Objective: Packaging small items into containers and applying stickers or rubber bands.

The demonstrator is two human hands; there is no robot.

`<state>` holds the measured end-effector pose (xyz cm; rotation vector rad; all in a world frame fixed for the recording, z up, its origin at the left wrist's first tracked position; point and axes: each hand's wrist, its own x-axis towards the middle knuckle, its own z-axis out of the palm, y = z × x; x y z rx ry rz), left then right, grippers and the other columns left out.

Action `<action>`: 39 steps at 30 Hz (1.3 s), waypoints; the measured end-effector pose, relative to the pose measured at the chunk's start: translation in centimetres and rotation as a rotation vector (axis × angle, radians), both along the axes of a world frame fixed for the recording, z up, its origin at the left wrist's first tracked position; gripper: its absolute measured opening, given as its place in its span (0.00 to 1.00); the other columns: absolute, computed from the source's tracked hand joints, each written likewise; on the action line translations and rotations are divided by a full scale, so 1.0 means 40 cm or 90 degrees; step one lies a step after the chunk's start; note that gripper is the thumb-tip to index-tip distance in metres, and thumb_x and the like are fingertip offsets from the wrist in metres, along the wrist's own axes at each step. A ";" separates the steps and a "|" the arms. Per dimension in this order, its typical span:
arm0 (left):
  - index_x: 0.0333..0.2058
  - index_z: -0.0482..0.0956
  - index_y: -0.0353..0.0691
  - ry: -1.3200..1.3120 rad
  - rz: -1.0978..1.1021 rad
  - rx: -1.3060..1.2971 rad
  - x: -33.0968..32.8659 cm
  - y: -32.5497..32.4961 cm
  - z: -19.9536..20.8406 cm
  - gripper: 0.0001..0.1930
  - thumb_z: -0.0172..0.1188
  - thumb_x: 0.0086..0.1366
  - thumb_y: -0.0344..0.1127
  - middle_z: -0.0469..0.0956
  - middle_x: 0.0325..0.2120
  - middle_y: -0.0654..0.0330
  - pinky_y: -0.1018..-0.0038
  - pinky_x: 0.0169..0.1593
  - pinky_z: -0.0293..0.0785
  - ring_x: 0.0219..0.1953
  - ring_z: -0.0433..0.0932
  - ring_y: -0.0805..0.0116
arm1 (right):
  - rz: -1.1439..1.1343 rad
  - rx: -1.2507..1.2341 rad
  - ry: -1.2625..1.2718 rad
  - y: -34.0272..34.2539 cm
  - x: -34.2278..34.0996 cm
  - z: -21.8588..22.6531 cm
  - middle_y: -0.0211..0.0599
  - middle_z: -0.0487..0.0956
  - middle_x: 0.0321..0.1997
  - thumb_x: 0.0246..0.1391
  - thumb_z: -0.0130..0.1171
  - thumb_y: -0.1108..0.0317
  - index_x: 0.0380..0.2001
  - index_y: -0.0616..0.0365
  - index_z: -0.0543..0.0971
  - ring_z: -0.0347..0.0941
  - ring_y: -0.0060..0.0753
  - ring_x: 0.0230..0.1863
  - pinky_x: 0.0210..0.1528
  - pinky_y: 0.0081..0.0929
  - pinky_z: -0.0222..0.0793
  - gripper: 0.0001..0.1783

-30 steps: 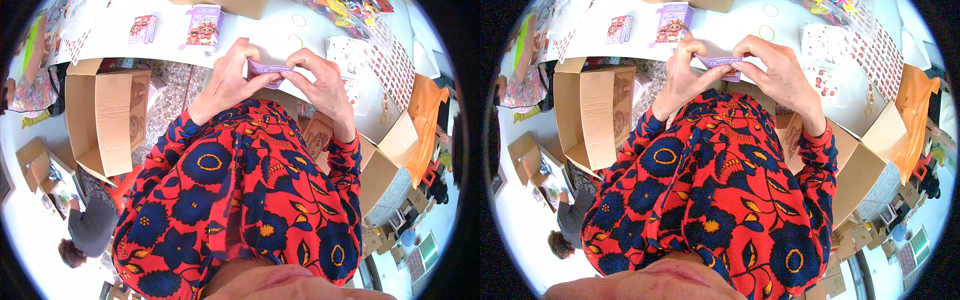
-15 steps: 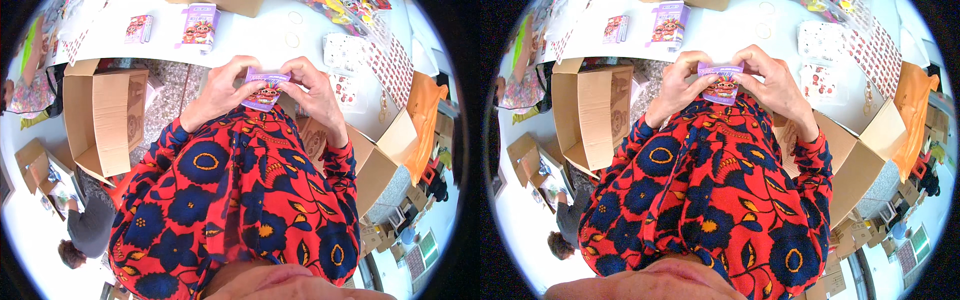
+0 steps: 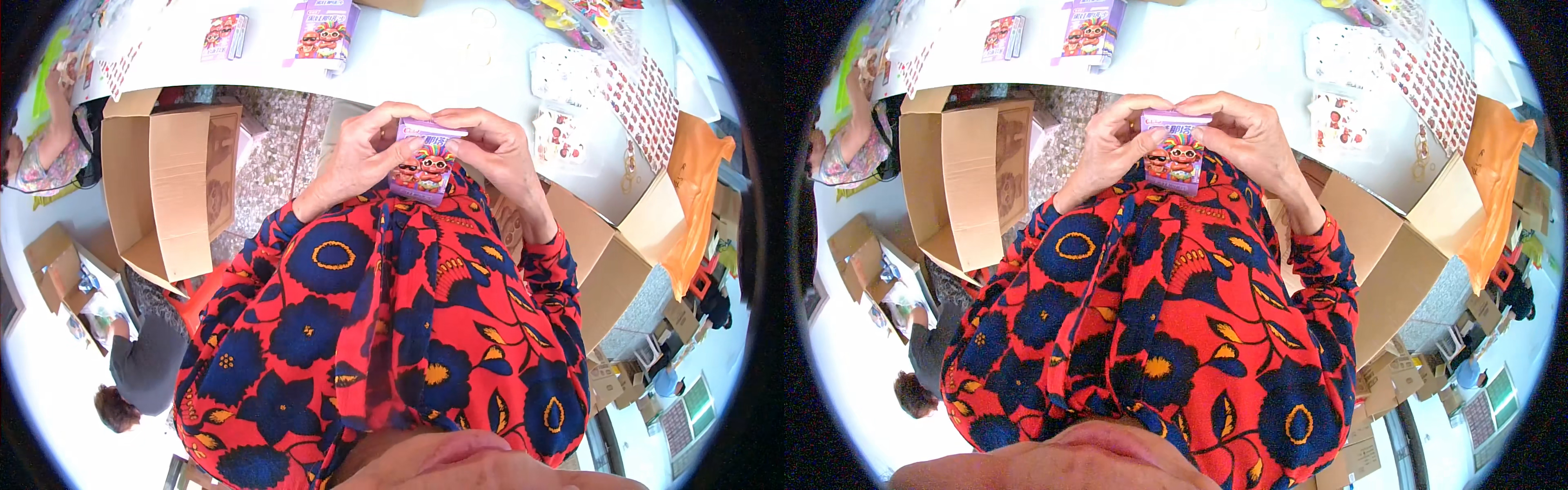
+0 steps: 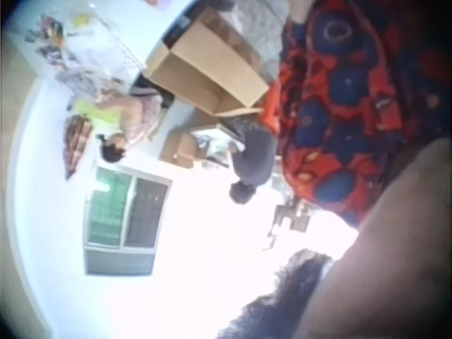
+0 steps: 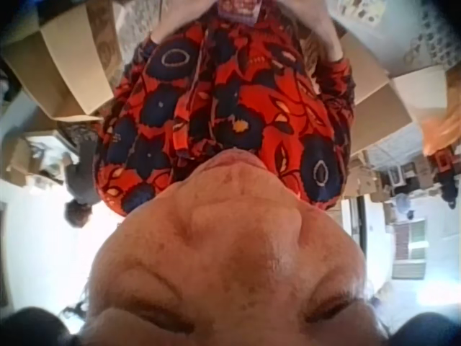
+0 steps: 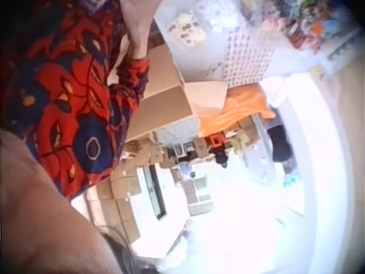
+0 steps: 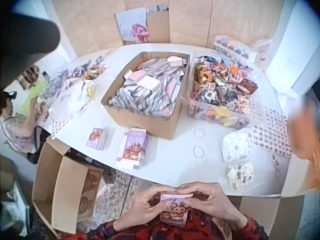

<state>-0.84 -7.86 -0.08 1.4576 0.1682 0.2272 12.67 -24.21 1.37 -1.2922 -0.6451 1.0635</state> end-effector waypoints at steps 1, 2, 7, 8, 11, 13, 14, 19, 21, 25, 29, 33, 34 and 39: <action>0.48 0.71 0.32 0.014 -0.016 -0.032 -0.003 0.003 0.001 0.15 0.57 0.61 0.24 0.77 0.40 0.58 0.75 0.45 0.76 0.42 0.76 0.72 | 0.000 -0.001 0.003 -0.003 -0.002 0.001 0.39 0.77 0.47 0.52 0.56 0.80 0.47 0.64 0.75 0.73 0.25 0.47 0.53 0.25 0.69 0.17; 0.47 0.71 0.32 0.027 -0.033 -0.064 -0.007 0.006 0.002 0.15 0.57 0.61 0.23 0.77 0.40 0.57 0.75 0.46 0.76 0.42 0.77 0.71 | 0.018 -0.021 -0.006 -0.006 -0.001 0.005 0.39 0.77 0.47 0.52 0.56 0.80 0.47 0.64 0.75 0.72 0.25 0.47 0.52 0.25 0.69 0.16; 0.46 0.72 0.32 0.033 -0.034 -0.006 -0.010 0.009 0.020 0.14 0.56 0.61 0.23 0.77 0.41 0.56 0.75 0.45 0.76 0.43 0.77 0.71 | 0.060 -0.025 -0.033 -0.006 0.011 0.035 0.37 0.78 0.45 0.55 0.55 0.77 0.46 0.64 0.76 0.73 0.23 0.45 0.50 0.23 0.68 0.14; 0.45 0.73 0.32 0.033 -0.027 0.006 -0.008 0.008 0.027 0.13 0.56 0.60 0.22 0.77 0.40 0.56 0.75 0.45 0.76 0.42 0.78 0.71 | 0.055 -0.031 -0.048 -0.004 0.015 0.038 0.36 0.78 0.44 0.55 0.55 0.76 0.45 0.64 0.76 0.73 0.22 0.45 0.50 0.22 0.68 0.14; 0.45 0.73 0.32 0.045 -0.031 0.046 -0.003 0.016 0.036 0.13 0.56 0.60 0.22 0.79 0.36 0.57 0.75 0.44 0.77 0.40 0.78 0.72 | 0.059 -0.050 -0.057 0.003 0.023 0.057 0.35 0.79 0.42 0.56 0.55 0.74 0.44 0.65 0.77 0.73 0.21 0.43 0.49 0.21 0.69 0.13; 0.44 0.73 0.32 0.054 -0.038 0.038 0.000 0.018 0.052 0.12 0.56 0.60 0.24 0.79 0.34 0.58 0.77 0.42 0.76 0.38 0.78 0.73 | 0.070 -0.059 -0.050 0.005 0.026 0.064 0.35 0.79 0.40 0.56 0.55 0.73 0.44 0.65 0.77 0.73 0.21 0.43 0.48 0.21 0.69 0.13; 0.43 0.74 0.32 0.062 -0.045 0.030 0.002 0.019 0.060 0.11 0.57 0.61 0.26 0.80 0.31 0.59 0.78 0.40 0.76 0.37 0.78 0.75 | 0.070 -0.070 -0.068 0.006 0.027 0.065 0.35 0.79 0.40 0.56 0.56 0.73 0.44 0.65 0.77 0.73 0.21 0.43 0.48 0.21 0.69 0.13; 0.38 0.76 0.32 0.067 -0.038 0.049 0.010 0.031 0.071 0.09 0.57 0.64 0.32 0.79 0.28 0.62 0.81 0.36 0.74 0.32 0.76 0.80 | 0.051 -0.087 -0.044 0.009 0.016 0.071 0.35 0.79 0.39 0.55 0.57 0.73 0.44 0.65 0.77 0.73 0.21 0.42 0.47 0.19 0.70 0.13; 0.37 0.76 0.32 0.072 -0.036 0.039 0.014 0.035 0.077 0.10 0.56 0.64 0.34 0.79 0.28 0.62 0.81 0.35 0.73 0.31 0.75 0.81 | 0.051 -0.089 -0.048 0.010 0.015 0.070 0.34 0.80 0.38 0.54 0.58 0.73 0.42 0.65 0.77 0.74 0.20 0.41 0.46 0.18 0.70 0.12; 0.35 0.77 0.32 0.132 -0.095 0.027 0.017 0.052 0.092 0.08 0.57 0.63 0.32 0.79 0.27 0.64 0.82 0.36 0.73 0.31 0.75 0.81 | 0.050 -0.118 -0.061 0.012 0.008 0.085 0.33 0.80 0.37 0.54 0.57 0.74 0.41 0.65 0.78 0.74 0.19 0.40 0.45 0.18 0.70 0.11; 0.34 0.76 0.33 0.152 -0.118 -0.002 0.020 0.057 0.099 0.06 0.57 0.62 0.31 0.78 0.28 0.64 0.83 0.36 0.72 0.32 0.74 0.81 | 0.056 -0.131 -0.113 0.012 -0.003 0.092 0.32 0.80 0.35 0.54 0.56 0.75 0.39 0.65 0.79 0.74 0.17 0.37 0.42 0.17 0.71 0.09; 0.34 0.76 0.34 0.158 -0.149 -0.012 0.027 0.065 0.097 0.05 0.57 0.61 0.29 0.78 0.28 0.64 0.83 0.36 0.71 0.32 0.74 0.82 | 0.099 -0.168 -0.210 0.009 0.003 0.093 0.33 0.81 0.33 0.54 0.56 0.75 0.38 0.65 0.79 0.75 0.18 0.35 0.40 0.18 0.73 0.08; 0.34 0.76 0.34 0.174 -0.154 -0.024 0.027 0.064 0.094 0.05 0.58 0.61 0.29 0.78 0.28 0.64 0.83 0.36 0.71 0.32 0.74 0.82 | 0.100 -0.168 -0.209 0.007 0.005 0.093 0.33 0.81 0.33 0.54 0.56 0.75 0.38 0.65 0.79 0.75 0.18 0.35 0.40 0.18 0.73 0.08; 0.33 0.77 0.34 0.186 -0.161 -0.045 0.024 0.062 0.088 0.04 0.58 0.60 0.28 0.79 0.28 0.64 0.83 0.37 0.72 0.32 0.74 0.82 | 0.095 -0.075 -0.375 0.005 -0.002 0.088 0.39 0.81 0.37 0.50 0.59 0.78 0.38 0.63 0.79 0.78 0.28 0.37 0.38 0.21 0.74 0.11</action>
